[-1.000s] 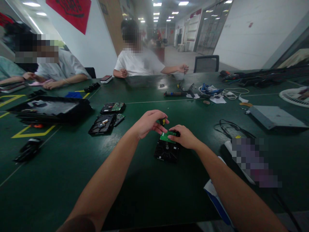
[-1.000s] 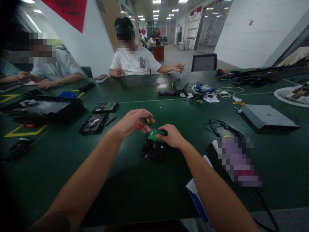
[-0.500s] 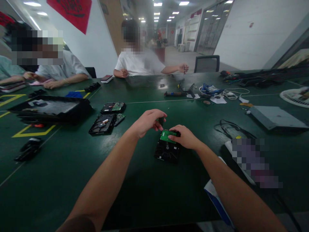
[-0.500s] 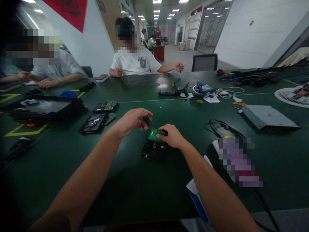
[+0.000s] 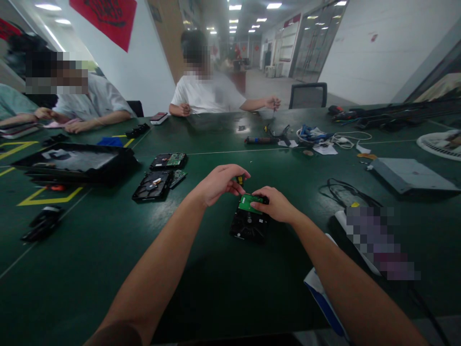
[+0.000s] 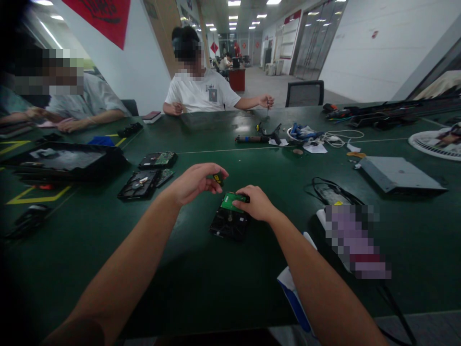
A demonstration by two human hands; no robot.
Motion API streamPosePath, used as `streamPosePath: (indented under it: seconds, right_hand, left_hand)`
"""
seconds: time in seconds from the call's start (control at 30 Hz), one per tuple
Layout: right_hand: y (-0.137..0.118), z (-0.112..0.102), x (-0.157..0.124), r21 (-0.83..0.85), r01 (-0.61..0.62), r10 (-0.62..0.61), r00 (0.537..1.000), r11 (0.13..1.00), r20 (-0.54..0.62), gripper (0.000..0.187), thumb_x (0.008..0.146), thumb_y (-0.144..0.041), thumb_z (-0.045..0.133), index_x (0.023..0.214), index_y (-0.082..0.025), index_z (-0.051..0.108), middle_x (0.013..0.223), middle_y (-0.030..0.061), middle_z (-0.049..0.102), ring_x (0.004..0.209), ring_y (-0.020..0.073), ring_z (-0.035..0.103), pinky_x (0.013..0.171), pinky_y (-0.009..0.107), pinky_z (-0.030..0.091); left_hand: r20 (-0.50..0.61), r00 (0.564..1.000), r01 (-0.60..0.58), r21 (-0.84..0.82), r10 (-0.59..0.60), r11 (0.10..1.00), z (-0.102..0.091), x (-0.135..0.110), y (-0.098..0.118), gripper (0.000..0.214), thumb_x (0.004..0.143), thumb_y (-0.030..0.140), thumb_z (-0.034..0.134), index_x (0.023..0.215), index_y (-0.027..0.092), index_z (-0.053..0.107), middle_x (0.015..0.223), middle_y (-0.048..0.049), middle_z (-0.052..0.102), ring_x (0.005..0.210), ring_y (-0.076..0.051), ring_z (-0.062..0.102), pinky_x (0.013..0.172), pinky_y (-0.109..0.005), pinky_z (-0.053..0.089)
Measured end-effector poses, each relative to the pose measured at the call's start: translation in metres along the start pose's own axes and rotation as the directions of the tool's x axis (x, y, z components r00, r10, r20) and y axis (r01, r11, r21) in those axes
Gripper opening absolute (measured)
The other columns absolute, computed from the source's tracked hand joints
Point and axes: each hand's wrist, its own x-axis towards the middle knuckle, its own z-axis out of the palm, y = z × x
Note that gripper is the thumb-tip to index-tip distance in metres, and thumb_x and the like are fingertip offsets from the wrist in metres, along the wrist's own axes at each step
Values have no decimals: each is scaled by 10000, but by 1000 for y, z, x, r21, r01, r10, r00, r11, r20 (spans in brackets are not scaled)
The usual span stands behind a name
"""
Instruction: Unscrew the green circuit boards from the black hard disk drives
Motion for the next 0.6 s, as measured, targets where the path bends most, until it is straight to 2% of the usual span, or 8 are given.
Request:
streamPosePath:
  seconds: [0.2, 0.37, 0.47, 0.6]
  right_hand:
    - [3, 2, 1, -3, 13, -13, 1000, 1000, -2, 351, 910, -426, 739, 1204, -234, 737, 1164, 92, 725, 1067, 266, 643, 957, 441, 478]
    - [6, 4, 1, -7, 13, -13, 1000, 1000, -4, 335, 918, -425, 730, 1201, -245, 737, 1171, 86, 724, 1063, 263, 643, 937, 436, 484]
    - [5, 4, 1, -2, 27, -27, 1000, 1000, -2, 326, 921, -423, 730, 1186, -232, 742, 1151, 92, 726, 1047, 258, 644, 931, 427, 483]
    - [3, 3, 1, -2, 25, -25, 1000, 1000, -11, 326, 913, -422, 742, 1178, -233, 742, 1125, 91, 726, 1034, 260, 644, 937, 431, 481]
  left_hand:
    - [20, 1000, 9, 1, -9, 1000, 3, 0, 1, 241, 893, 320, 611, 1039, 147, 693, 1032, -114, 730, 632, -151, 710, 530, -247, 511]
    - [46, 999, 16, -28, -15, 999, 6, 0, 1, 197, 881, 318, 626, 980, 149, 650, 1058, -130, 746, 669, -177, 732, 573, -273, 543]
    - [15, 1000, -17, 26, 16, 1000, 5, 1, 0, 199, 887, 315, 605, 943, 141, 685, 1063, -116, 736, 673, -158, 719, 580, -262, 525]
    - [-41, 997, -63, 127, 68, 990, 2, 4, -2, 258, 913, 334, 570, 945, 146, 744, 920, -78, 713, 620, -125, 662, 570, -249, 491]
